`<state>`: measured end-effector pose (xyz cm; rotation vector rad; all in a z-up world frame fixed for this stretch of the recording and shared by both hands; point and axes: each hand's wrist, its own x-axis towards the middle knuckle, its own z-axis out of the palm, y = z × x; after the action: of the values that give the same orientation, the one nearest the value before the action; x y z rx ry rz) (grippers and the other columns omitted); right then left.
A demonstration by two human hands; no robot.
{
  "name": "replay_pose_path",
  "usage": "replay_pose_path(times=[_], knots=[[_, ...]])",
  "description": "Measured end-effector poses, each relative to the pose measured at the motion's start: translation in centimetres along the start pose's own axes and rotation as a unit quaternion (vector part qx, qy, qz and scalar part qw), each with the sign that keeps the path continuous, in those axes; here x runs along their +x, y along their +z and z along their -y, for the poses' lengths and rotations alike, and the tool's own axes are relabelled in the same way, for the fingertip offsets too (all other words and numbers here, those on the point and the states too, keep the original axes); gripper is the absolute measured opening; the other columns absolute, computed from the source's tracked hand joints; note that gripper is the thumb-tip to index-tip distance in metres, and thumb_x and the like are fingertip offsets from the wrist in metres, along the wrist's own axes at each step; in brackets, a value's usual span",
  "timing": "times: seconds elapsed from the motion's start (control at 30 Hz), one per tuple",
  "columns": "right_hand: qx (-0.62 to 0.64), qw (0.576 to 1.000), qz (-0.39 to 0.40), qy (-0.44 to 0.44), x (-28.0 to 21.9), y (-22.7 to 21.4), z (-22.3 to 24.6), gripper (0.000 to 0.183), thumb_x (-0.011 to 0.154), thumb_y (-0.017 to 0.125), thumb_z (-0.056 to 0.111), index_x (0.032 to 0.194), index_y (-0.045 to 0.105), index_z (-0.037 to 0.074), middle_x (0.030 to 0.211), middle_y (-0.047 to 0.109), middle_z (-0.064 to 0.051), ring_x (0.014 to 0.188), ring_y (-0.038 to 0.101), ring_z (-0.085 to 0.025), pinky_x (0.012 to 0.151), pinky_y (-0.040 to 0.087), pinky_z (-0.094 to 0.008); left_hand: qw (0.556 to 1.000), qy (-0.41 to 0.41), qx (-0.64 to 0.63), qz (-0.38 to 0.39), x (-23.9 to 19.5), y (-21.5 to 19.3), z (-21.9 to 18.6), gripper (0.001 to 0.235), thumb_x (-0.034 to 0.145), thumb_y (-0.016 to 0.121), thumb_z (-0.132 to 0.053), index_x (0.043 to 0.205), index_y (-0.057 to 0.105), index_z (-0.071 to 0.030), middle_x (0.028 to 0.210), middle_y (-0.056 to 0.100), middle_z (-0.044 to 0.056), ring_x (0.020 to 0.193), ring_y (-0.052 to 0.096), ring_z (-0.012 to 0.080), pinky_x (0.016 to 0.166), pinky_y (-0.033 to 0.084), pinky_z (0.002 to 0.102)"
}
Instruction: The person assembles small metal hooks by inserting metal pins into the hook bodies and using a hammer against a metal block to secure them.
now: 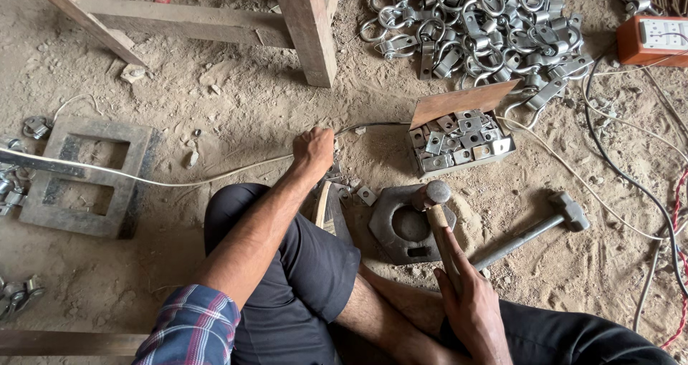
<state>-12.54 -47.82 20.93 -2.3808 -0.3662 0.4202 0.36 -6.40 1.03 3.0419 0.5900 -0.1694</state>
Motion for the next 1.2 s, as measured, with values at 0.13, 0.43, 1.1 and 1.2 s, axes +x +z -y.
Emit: replay_pose_path(times=[0.13, 0.43, 1.1, 1.2], knots=[[-0.002, 1.000, -0.007, -0.014, 0.0, -0.1, 0.1, 0.076, 0.090, 0.063, 0.022, 0.158, 0.032, 0.035, 0.117, 0.074, -0.018, 0.094, 0.076, -0.037, 0.083, 0.061, -0.050, 0.999, -0.007, -0.028, -0.021, 0.5, 1.2, 0.2, 0.010, 0.096, 0.067, -0.011, 0.103, 0.061, -0.009, 0.086, 0.056, 0.005, 0.067, 0.050, 0.0164, 0.053, 0.041, 0.035], [0.011, 1.000, -0.006, -0.009, 0.0, -0.3, 0.5, 0.075, 0.090, 0.064, 0.021, 0.158, 0.034, 0.034, 0.121, 0.073, -0.019, 0.099, 0.074, -0.040, 0.083, 0.060, -0.051, 0.993, 0.012, -0.116, 0.022, 1.6, 2.0, 0.0, 0.020, 0.090, 0.065, 0.003, 0.109, 0.060, -0.003, 0.092, 0.057, 0.009, 0.072, 0.052, 0.0170, 0.054, 0.047, 0.031], [0.018, 0.998, 0.022, 0.050, -0.2, -0.9, 1.2, 0.074, 0.093, 0.064, 0.019, 0.160, 0.036, 0.034, 0.118, 0.073, -0.019, 0.101, 0.075, -0.038, 0.088, 0.059, -0.046, 0.967, 0.012, -0.244, 0.066, -1.8, -5.7, -2.1, 0.008, 0.097, 0.061, -0.001, 0.097, 0.061, -0.009, 0.097, 0.067, 0.009, 0.082, 0.069, 0.0244, 0.066, 0.059, 0.041], [0.090, 0.987, -0.064, -0.116, -0.3, -1.0, 1.3, 0.070, 0.088, 0.065, 0.006, 0.152, 0.044, 0.022, 0.144, 0.062, -0.019, 0.116, 0.067, -0.040, 0.086, 0.059, -0.043, 0.961, 0.092, -0.248, -0.083, -2.7, -7.0, -1.6, 0.019, 0.080, 0.070, -0.001, 0.092, 0.075, -0.014, 0.100, 0.073, 0.012, 0.099, 0.069, 0.0365, 0.086, 0.055, 0.048]])
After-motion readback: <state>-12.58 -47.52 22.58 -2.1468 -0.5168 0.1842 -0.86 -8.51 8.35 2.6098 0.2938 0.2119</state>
